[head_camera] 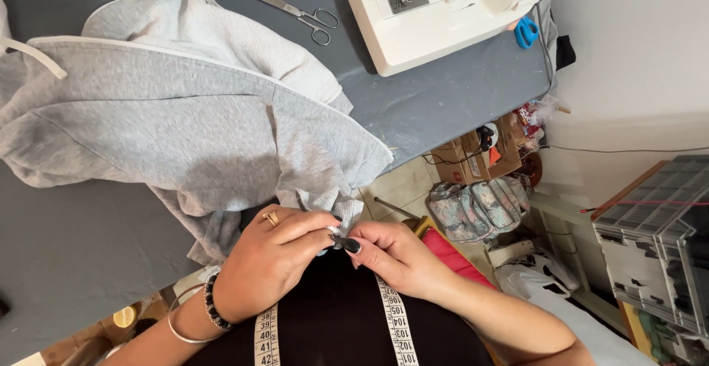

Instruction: Using thread snips to carefully remove loose threads or a small tag from the cuff of a grey sweatshirt at a sewing workstation.

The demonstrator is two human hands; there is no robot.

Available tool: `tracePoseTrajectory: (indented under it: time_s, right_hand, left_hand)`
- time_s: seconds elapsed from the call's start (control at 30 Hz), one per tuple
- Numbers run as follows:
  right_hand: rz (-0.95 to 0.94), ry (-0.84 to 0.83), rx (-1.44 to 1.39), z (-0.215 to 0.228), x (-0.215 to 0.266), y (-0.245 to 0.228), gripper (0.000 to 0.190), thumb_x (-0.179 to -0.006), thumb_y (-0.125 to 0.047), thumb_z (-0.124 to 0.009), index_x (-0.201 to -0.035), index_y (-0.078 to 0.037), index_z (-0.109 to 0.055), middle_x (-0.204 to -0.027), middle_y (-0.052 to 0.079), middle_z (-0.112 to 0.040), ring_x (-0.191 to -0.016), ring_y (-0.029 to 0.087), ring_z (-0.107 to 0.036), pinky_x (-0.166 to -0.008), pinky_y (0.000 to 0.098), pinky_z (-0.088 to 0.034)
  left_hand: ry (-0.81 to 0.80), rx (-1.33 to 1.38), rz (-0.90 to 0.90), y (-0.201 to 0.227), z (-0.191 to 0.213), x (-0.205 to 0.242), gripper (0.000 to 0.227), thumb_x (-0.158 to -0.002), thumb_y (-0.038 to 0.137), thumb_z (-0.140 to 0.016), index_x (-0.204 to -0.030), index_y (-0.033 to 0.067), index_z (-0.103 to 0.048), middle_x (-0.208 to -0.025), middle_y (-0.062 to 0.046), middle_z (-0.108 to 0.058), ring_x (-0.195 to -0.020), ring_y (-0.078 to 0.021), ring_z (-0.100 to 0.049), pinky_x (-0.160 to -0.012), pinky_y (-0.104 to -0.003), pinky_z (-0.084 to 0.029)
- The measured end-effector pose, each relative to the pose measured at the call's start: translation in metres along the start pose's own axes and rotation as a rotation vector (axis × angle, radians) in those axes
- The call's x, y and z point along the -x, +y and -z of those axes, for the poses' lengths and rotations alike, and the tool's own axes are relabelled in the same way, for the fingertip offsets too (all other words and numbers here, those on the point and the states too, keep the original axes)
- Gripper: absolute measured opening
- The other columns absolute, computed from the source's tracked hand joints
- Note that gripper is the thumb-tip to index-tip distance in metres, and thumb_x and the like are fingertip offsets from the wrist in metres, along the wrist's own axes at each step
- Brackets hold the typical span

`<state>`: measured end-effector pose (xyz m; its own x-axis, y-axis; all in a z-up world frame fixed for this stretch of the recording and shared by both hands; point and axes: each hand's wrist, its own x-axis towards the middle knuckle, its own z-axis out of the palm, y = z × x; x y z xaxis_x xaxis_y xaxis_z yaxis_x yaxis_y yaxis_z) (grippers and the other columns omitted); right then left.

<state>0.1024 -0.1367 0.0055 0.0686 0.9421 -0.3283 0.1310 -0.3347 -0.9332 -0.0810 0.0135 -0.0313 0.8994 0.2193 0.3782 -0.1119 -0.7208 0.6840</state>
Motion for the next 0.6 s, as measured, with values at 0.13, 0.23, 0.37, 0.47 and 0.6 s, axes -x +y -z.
tracePoseTrajectory:
  time_s: [0.13,0.23,0.37,0.47,0.6]
  right_hand:
    - [0.018,-0.004,0.068,0.004,0.003,-0.005,0.035,-0.104,-0.038,-0.051,-0.082,-0.013,-0.061,-0.069,-0.006,-0.054,-0.061,0.008,-0.048,-0.058,0.0259,-0.038]
    - [0.034,0.019,0.162,0.005,0.004,-0.006,0.033,-0.104,-0.037,-0.051,-0.084,-0.012,-0.061,-0.069,-0.004,-0.055,-0.061,0.010,-0.051,-0.057,0.0278,-0.041]
    - [-0.003,0.031,0.169,0.004,0.006,-0.009,0.033,-0.104,-0.036,-0.051,-0.084,-0.012,-0.060,-0.068,-0.004,-0.052,-0.061,0.010,-0.048,-0.055,0.0278,-0.038]
    - [-0.022,0.043,0.183,0.002,0.008,-0.009,0.034,-0.104,-0.037,-0.049,-0.083,-0.012,-0.058,-0.067,-0.004,-0.051,-0.060,0.010,-0.047,-0.055,0.0283,-0.038]
    - [-0.027,0.041,0.165,0.002,0.008,-0.012,0.035,-0.105,-0.037,-0.047,-0.083,-0.013,-0.060,-0.069,-0.004,-0.057,-0.060,0.010,-0.052,-0.056,0.0270,-0.040]
  left_hand:
    - [0.053,0.008,0.033,0.003,0.003,-0.002,0.014,-0.102,0.009,-0.055,-0.101,0.0082,-0.069,-0.122,-0.003,-0.068,-0.092,-0.0237,-0.066,-0.083,-0.040,-0.046]
    - [0.020,-0.044,0.040,0.003,0.004,-0.003,0.016,-0.103,0.014,-0.053,-0.100,0.0122,-0.068,-0.122,-0.001,-0.067,-0.093,-0.0237,-0.065,-0.082,-0.041,-0.045]
    - [0.055,-0.115,0.001,0.003,0.004,-0.003,0.012,-0.103,0.013,-0.057,-0.100,0.0117,-0.069,-0.121,-0.002,-0.067,-0.091,-0.0227,-0.065,-0.081,-0.041,-0.046]
    - [0.066,-0.169,-0.020,0.005,0.006,-0.003,0.014,-0.104,0.016,-0.056,-0.100,0.0117,-0.069,-0.120,-0.002,-0.067,-0.089,-0.0219,-0.064,-0.083,-0.040,-0.046]
    - [0.064,-0.226,-0.042,0.009,0.008,-0.006,0.018,-0.106,0.016,-0.051,-0.100,0.0108,-0.068,-0.120,-0.002,-0.065,-0.087,-0.0192,-0.058,-0.085,-0.039,-0.046]
